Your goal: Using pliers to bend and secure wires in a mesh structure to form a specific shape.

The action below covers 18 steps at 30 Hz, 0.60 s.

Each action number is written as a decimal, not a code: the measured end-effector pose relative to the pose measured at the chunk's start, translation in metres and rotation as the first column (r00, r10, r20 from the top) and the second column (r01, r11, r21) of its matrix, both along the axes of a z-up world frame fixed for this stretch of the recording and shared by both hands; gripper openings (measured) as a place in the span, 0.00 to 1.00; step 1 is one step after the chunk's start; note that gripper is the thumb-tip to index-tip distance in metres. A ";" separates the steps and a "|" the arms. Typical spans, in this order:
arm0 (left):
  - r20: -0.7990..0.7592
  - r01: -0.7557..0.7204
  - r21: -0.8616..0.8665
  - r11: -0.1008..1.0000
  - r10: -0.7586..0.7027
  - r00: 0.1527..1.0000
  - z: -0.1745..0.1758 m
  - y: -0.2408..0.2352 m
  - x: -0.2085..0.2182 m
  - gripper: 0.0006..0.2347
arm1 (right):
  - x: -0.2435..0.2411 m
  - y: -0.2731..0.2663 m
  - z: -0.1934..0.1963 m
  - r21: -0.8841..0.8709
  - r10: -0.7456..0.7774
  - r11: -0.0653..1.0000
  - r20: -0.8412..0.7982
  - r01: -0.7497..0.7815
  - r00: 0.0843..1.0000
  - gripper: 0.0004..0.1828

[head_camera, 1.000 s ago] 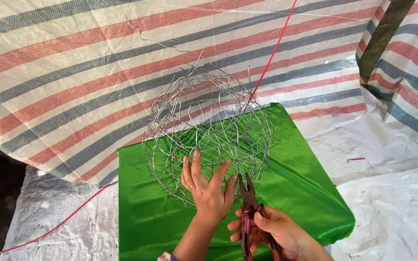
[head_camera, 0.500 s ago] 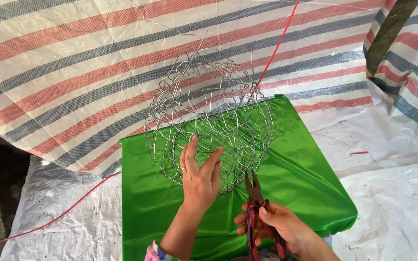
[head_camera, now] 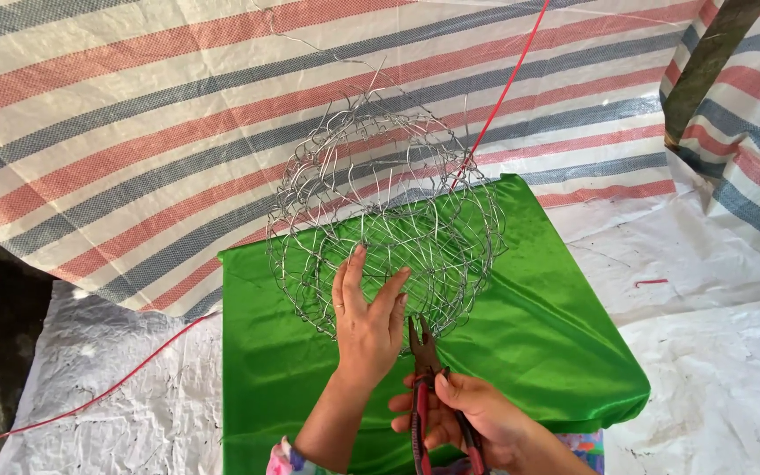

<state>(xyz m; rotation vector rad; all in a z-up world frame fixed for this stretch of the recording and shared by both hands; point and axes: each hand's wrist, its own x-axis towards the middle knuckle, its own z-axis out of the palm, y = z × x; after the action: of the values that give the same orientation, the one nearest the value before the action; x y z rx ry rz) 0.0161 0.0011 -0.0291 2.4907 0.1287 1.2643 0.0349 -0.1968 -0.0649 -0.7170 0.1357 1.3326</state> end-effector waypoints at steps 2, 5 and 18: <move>0.010 -0.004 -0.001 1.000 0.004 1.000 -0.002 0.000 0.001 0.13 | -0.001 0.001 -0.002 -0.019 -0.006 1.000 0.016 0.006 1.000 0.26; 0.018 -0.012 -0.004 1.000 0.012 1.000 -0.004 0.000 0.002 0.13 | -0.003 0.001 -0.010 -0.033 -0.020 0.999 0.046 0.021 0.999 0.24; 0.013 -0.017 -0.006 1.000 0.017 1.000 -0.006 0.000 0.002 0.14 | -0.004 -0.001 -0.028 0.069 -0.017 0.997 -0.007 0.017 1.000 0.25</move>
<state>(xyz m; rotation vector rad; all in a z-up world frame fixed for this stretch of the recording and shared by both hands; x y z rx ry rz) 0.0176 0.0007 -0.0347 2.4815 0.1508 1.2847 0.0305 -0.1982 -0.0928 -0.6525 0.1000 1.3171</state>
